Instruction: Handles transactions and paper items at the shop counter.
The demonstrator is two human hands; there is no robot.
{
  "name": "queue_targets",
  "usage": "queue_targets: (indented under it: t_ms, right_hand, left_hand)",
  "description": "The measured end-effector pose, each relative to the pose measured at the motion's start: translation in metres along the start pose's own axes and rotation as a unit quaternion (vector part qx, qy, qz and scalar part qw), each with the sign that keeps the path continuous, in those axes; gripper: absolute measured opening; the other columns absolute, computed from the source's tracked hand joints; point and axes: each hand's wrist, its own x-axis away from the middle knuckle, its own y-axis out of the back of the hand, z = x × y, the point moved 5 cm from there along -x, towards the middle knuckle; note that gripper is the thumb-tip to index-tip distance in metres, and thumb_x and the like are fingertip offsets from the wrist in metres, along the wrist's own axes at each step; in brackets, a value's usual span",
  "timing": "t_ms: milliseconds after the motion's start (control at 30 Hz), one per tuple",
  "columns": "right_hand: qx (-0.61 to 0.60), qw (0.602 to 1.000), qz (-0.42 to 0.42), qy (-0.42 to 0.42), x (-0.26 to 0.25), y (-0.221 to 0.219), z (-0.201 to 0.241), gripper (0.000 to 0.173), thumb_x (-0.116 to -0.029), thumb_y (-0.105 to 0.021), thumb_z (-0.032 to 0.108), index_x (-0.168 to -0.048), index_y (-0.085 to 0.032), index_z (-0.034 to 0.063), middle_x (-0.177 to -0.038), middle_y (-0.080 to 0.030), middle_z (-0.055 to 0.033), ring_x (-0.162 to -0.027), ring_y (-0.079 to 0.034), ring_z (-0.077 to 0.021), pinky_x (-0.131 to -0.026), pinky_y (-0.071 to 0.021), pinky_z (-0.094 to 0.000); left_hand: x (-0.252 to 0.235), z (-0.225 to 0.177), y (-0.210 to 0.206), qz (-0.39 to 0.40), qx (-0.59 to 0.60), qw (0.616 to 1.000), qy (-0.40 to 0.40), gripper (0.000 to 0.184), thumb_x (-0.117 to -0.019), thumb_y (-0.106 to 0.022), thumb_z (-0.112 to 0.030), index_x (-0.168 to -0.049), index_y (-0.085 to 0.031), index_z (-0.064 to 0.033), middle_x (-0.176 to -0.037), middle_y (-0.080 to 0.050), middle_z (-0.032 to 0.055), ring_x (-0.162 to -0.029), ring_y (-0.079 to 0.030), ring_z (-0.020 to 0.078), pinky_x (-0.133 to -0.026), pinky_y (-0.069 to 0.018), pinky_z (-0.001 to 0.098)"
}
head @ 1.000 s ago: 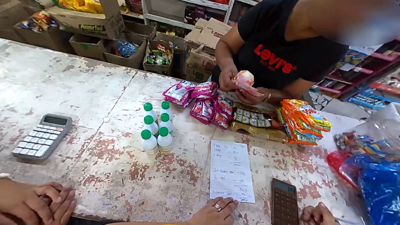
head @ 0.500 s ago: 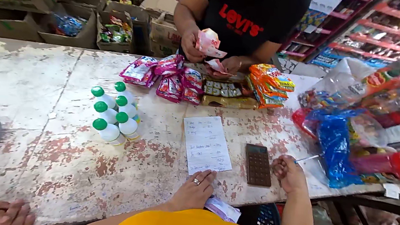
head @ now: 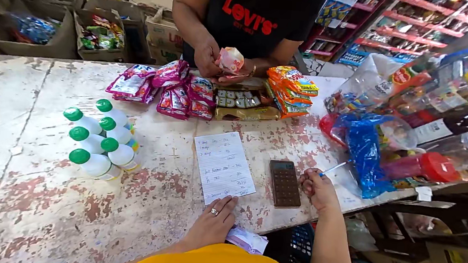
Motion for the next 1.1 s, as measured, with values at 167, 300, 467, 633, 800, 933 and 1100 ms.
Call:
queue_targets:
  t_ms: [167, 300, 467, 633, 800, 933, 1100]
  right_hand:
    - [-0.015, 1.0, -0.005, -0.005, 0.0, 0.0, 0.0, 0.021, -0.1117, -0.04, 0.017, -0.104, -0.055, 0.0051, -0.069, -0.065, -0.0026, -0.044, -0.049, -0.0037, -0.042, -0.0419, -0.0163]
    - [0.008, 1.0, 0.0, -0.026, 0.003, -0.003, 0.001, 0.042, -0.1138, -0.03, 0.035, -0.099, -0.058, 0.0063, -0.066, -0.062, 0.0008, -0.043, -0.047, -0.0029, -0.042, -0.0411, -0.0164]
    - [0.038, 0.998, 0.005, -0.055, 0.014, -0.014, 0.008, 0.063, -0.1106, -0.02, 0.053, -0.079, -0.056, 0.0115, -0.057, -0.057, 0.0029, -0.041, -0.044, -0.0041, -0.039, -0.0363, -0.0187]
    - [-0.009, 0.998, 0.041, 0.043, 0.035, -0.064, 0.032, 0.05, -0.1132, -0.029, 0.029, -0.08, -0.06, 0.0093, -0.06, -0.061, 0.0034, -0.043, -0.049, -0.0035, -0.041, -0.0421, -0.0177]
    - [0.035, 0.97, 0.217, 0.1, 0.09, -0.155, 0.016, 0.02, -0.1041, -0.048, 0.013, -0.094, -0.064, 0.0077, -0.073, -0.066, 0.0065, -0.057, -0.058, -0.0012, -0.052, -0.05, -0.0189]
    - [0.114, 0.922, 0.357, 0.096, 0.119, -0.227, 0.0, 0.054, -0.093, -0.067, 0.019, -0.138, -0.048, -0.0021, -0.097, -0.066, -0.0025, -0.072, -0.061, -0.0075, -0.061, -0.052, -0.0263]
    - [0.09, 0.928, 0.341, 0.121, 0.108, -0.271, 0.0, 0.068, -0.0874, -0.078, 0.022, -0.141, -0.044, -0.0043, -0.11, -0.064, -0.0086, -0.08, -0.063, -0.0091, -0.07, -0.0551, -0.0262]
  left_hand:
    - [0.0, -0.001, 0.002, -0.003, -0.009, 1.0, -0.005, 0.011, -0.0926, -0.06, -0.01, -0.089, -0.069, -0.0036, -0.144, -0.06, 0.0153, -0.135, -0.057, 0.0327, -0.107, -0.0482, 0.0469]
    - [0.002, 0.013, 0.013, -0.075, 0.206, 0.975, 0.044, 0.02, -0.086, -0.067, -0.012, -0.098, -0.068, 0.0041, -0.128, -0.069, 0.0195, -0.123, -0.064, 0.0375, -0.102, -0.0517, 0.0519]
    - [0.006, 0.048, 0.032, -0.149, 0.579, 0.743, 0.301, 0.027, -0.108, -0.044, -0.01, -0.128, -0.051, 0.0066, -0.107, -0.076, 0.0082, -0.092, -0.074, 0.0113, -0.084, -0.0606, 0.0293]
    - [0.017, 0.098, 0.065, -0.188, 0.554, 0.653, 0.48, 0.044, -0.0885, -0.075, -0.001, -0.127, -0.055, 0.0057, -0.106, -0.071, 0.0124, -0.094, -0.071, 0.0154, -0.084, -0.0609, 0.0325]
    - [0.026, 0.128, 0.084, -0.246, 0.517, 0.669, 0.474, 0.054, -0.0821, -0.081, 0.0, -0.128, -0.054, 0.0056, -0.112, -0.069, 0.0124, -0.101, -0.069, 0.0135, -0.089, -0.0589, 0.0299]
    - [0.023, 0.136, 0.08, -0.259, 0.521, 0.658, 0.478, 0.054, -0.0801, -0.082, 0.002, -0.127, -0.055, 0.005, -0.112, -0.07, 0.0127, -0.1, -0.069, 0.0139, -0.088, -0.0594, 0.0306]
    - [0.022, 0.131, 0.078, -0.224, 0.484, 0.71, 0.46, 0.056, -0.0771, -0.086, -0.002, -0.125, -0.057, 0.0053, -0.11, -0.071, 0.0104, -0.101, -0.069, 0.0106, -0.091, -0.0578, 0.0289]
